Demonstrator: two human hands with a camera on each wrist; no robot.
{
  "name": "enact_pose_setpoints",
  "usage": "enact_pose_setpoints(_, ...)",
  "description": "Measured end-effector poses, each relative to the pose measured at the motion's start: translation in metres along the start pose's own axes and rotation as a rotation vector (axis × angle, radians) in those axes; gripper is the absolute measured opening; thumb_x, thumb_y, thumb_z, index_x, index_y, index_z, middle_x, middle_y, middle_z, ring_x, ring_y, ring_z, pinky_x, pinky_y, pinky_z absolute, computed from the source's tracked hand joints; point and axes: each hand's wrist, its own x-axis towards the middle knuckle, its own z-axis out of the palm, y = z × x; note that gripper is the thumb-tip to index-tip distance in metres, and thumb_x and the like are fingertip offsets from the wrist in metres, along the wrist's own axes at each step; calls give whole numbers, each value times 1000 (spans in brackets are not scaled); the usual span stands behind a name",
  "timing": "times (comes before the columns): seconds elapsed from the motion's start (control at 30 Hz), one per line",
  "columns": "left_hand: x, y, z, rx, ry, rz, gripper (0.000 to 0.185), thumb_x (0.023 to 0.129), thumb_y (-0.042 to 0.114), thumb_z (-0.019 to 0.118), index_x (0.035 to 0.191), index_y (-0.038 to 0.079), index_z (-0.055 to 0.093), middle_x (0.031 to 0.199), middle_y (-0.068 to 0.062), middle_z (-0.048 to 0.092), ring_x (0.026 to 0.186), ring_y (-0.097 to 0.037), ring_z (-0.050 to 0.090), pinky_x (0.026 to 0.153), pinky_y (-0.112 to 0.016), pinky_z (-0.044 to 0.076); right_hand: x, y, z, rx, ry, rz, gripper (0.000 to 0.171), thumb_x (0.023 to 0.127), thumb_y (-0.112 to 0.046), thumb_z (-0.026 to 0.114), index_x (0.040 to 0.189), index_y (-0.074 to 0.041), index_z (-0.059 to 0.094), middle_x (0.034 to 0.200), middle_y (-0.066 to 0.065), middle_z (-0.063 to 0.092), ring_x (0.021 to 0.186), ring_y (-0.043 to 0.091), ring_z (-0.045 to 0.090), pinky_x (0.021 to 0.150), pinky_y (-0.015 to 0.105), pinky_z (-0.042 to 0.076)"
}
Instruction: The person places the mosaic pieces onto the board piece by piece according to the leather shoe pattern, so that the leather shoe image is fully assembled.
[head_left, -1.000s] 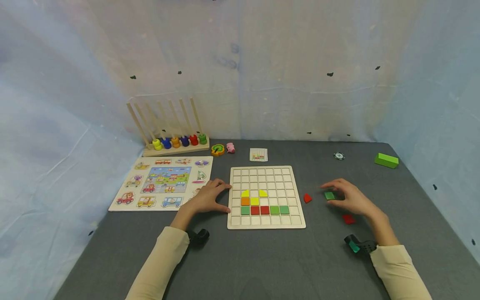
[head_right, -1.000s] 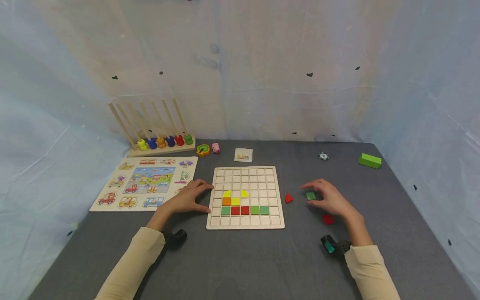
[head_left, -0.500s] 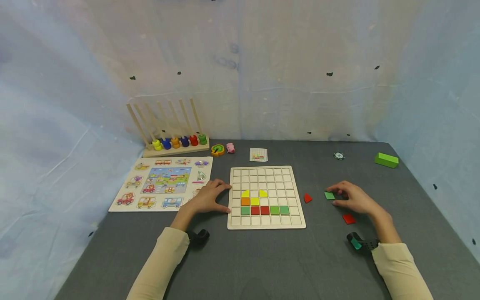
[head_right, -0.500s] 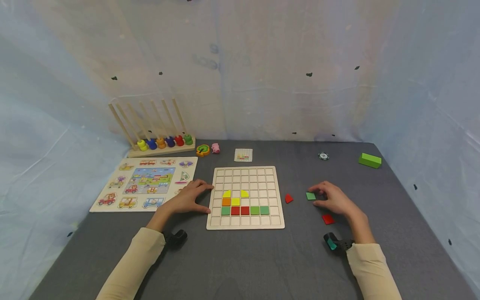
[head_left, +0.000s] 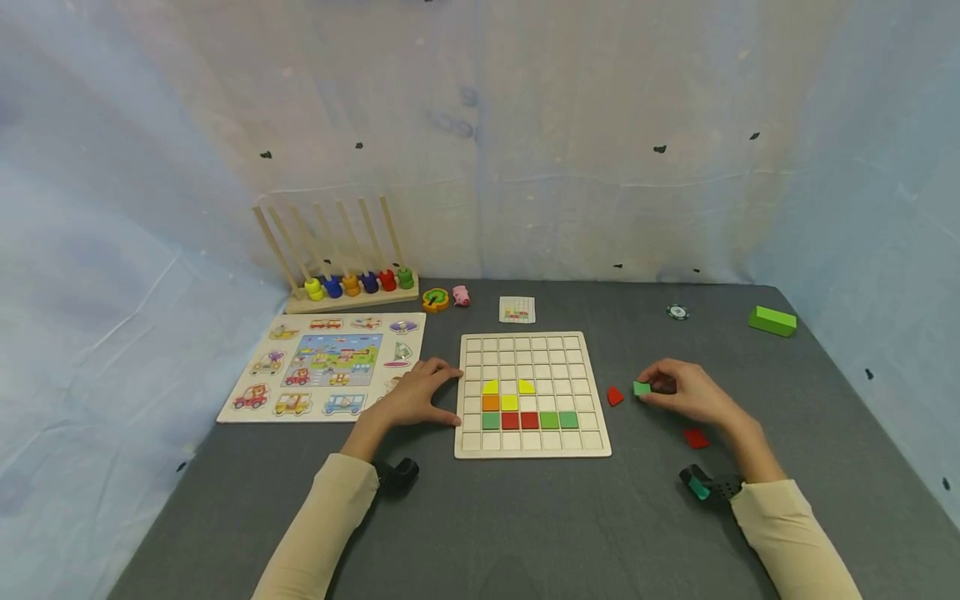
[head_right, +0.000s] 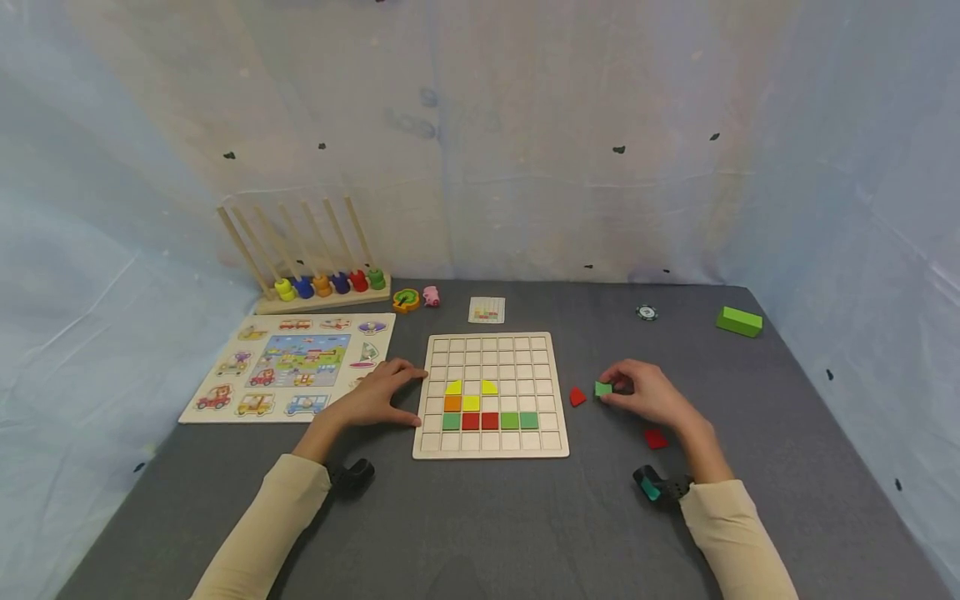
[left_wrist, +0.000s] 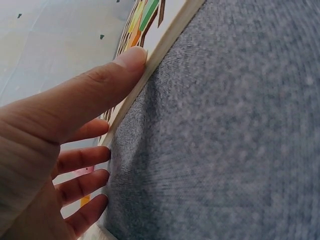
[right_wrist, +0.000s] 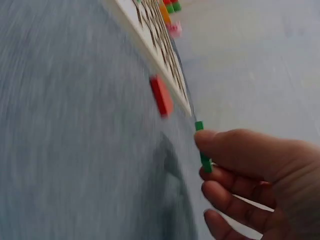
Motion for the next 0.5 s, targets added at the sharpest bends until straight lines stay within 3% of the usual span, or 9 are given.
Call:
enact_pose_setpoints(0.27, 1, -1, 2, -3, -6, -12, 79, 70, 52, 76, 136, 18, 48, 129, -8, 44, 115, -26, 41, 98, -47, 35, 26, -37, 10, 21, -28, -124, 25, 81, -14, 73, 104, -8, 65, 100, 3, 63, 87, 22, 61, 76, 41, 50)
enact_pose_setpoints(0.5, 1, -2, 2, 4, 2, -9, 79, 70, 53, 76, 135, 18, 48, 128, -8, 45, 114, -26, 41, 97, -47, 36, 47, -66, 30, 61, -90, -238, 24, 82, -14, 72, 104, -6, 66, 96, 5, 62, 81, 24, 58, 67, 39, 50)
